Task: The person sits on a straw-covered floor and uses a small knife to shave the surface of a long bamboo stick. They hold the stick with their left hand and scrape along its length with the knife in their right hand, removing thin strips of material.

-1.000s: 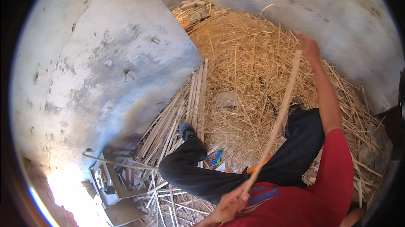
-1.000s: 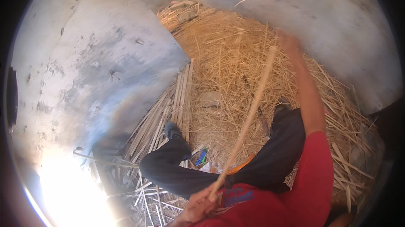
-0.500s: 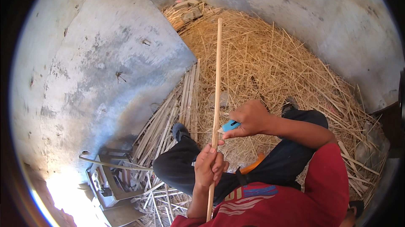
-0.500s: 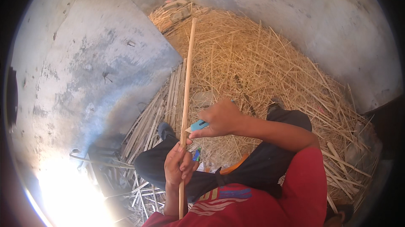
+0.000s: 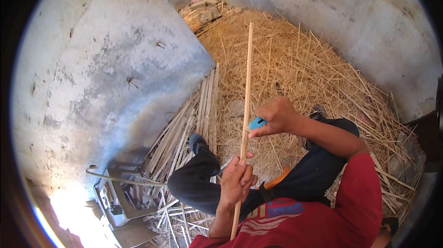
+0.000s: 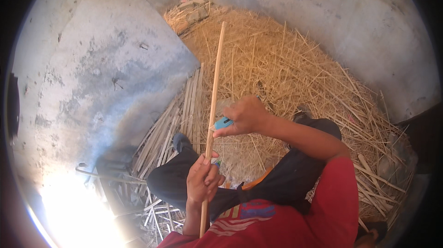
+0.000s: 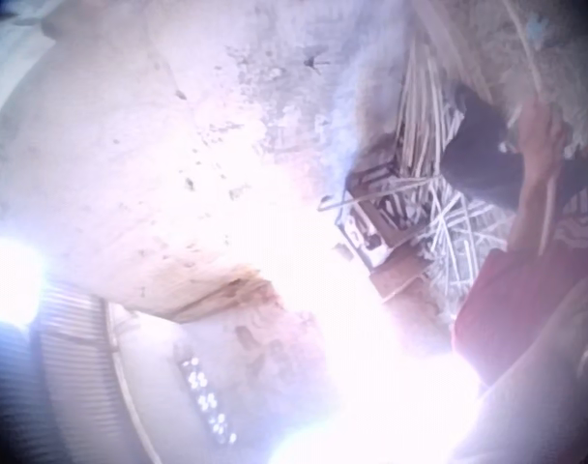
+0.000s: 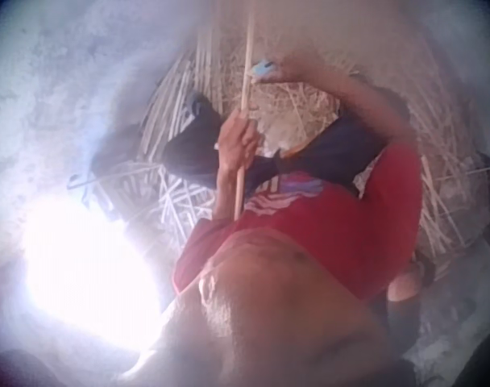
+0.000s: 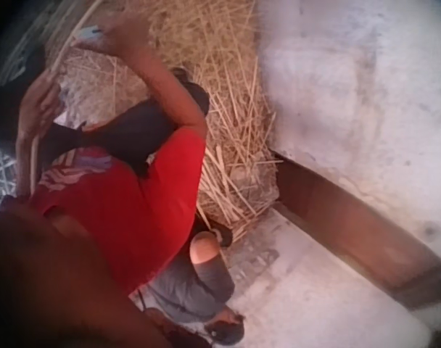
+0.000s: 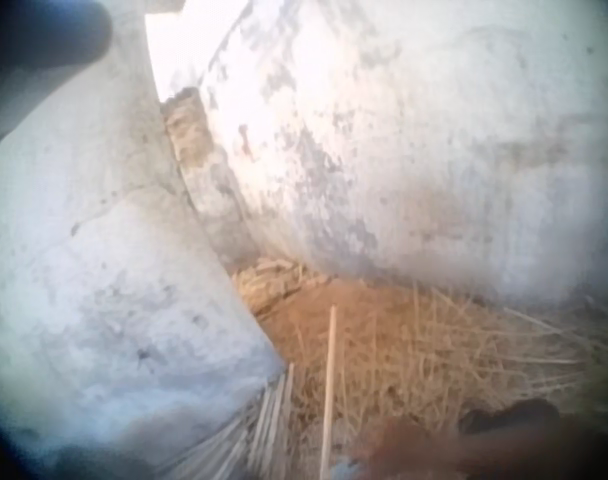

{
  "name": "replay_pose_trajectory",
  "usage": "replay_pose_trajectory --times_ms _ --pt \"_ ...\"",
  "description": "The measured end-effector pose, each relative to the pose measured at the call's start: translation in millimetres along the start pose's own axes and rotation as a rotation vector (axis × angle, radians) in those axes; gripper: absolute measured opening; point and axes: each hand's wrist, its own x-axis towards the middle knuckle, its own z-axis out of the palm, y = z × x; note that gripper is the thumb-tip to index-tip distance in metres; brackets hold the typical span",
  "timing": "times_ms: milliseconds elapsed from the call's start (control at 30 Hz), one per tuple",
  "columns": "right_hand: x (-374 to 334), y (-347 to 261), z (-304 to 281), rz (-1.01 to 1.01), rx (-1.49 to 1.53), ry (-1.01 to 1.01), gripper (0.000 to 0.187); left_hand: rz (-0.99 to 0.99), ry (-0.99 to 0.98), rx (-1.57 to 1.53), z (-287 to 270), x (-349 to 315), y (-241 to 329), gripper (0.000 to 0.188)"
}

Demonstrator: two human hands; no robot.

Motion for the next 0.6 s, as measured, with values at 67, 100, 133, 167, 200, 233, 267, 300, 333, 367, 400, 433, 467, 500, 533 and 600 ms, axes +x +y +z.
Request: replay_pose_trajectory --times_ms 67,100,133,167,200,233,267,300,333,367,400,433,467,500,533,600 --pt "-0.2 15.7 5.2 0.096 -0.045 0.019 0.069 -0.018 -0.011 -0.015 2.0 -2.6 -1.0 0.027" --pt "-2.0 43.2 8.8 0.206 -0.093 0.017 0.069 -0.039 -0.026 -0.028 4.1 -4.0 -2.7 0.027" --pt "-3.3 56.7 12.3 0.316 -0.136 0.016 0.069 -0.059 -0.035 -0.037 4.0 -5.7 -3.4 0.027" --pt "-2.6 55.2 11.5 0.348 -0.112 -0.002 0.069 -0.070 -0.023 -0.044 4.0 -6.4 -4.3 0.027" --pt "-1.9 52.3 10.8 0.379 -0.088 -0.019 0.068 -0.081 -0.011 -0.052 4.0 -7.1 -5.2 0.027" --pt "-0.8 48.1 9.6 0.410 -0.064 -0.037 0.067 -0.091 0.001 -0.059 4.2 -7.7 -5.7 0.027" --pt "0.4 27.7 7.6 0.289 -0.040 -0.061 0.067 -0.059 0.018 -0.031 2.4 -7.9 -3.0 0.027" --pt "-6.0 -6.5 5.5 0.185 -0.015 -0.096 0.067 -0.047 0.036 -0.009 -0.9 -8.8 0.0 0.027" --pt "-6.5 -23.6 5.2 0.069 0.013 -0.115 0.066 -0.019 0.055 0.024 -1.8 -8.0 4.0 0.027" --pt "-7.7 -21.0 3.1 0.079 0.007 -0.046 0.066 -0.026 0.054 0.018 2.7 -7.7 4.2 0.027" --pt "-4.6 -14.1 4.2 0.080 0.013 0.024 0.066 -0.021 0.050 0.011 0.3 -9.3 -0.5 0.027" --pt "-1.0 -4.5 4.6 0.083 0.018 0.094 0.066 -0.016 0.046 0.004 -4.1 -9.9 -7.0 0.027" --pt "2.4 17.5 1.6 0.276 -0.070 0.004 0.066 -0.008 0.025 0.000 -4.6 -8.8 -10.2 0.027" --pt "4.6 39.6 4.0 0.469 -0.144 -0.090 0.066 -0.016 0.016 -0.001 -4.5 -11.3 -12.8 0.028" --pt "6.0 55.3 -0.2 0.507 -0.122 -0.107 0.066 -0.032 -0.005 -0.008 -2.4 -13.1 -16.5 0.028" --pt "14.7 75.7 -11.7 0.565 -0.082 -0.136 0.070 -0.032 -0.025 -0.015 1.5 -12.3 -17.0 0.028"
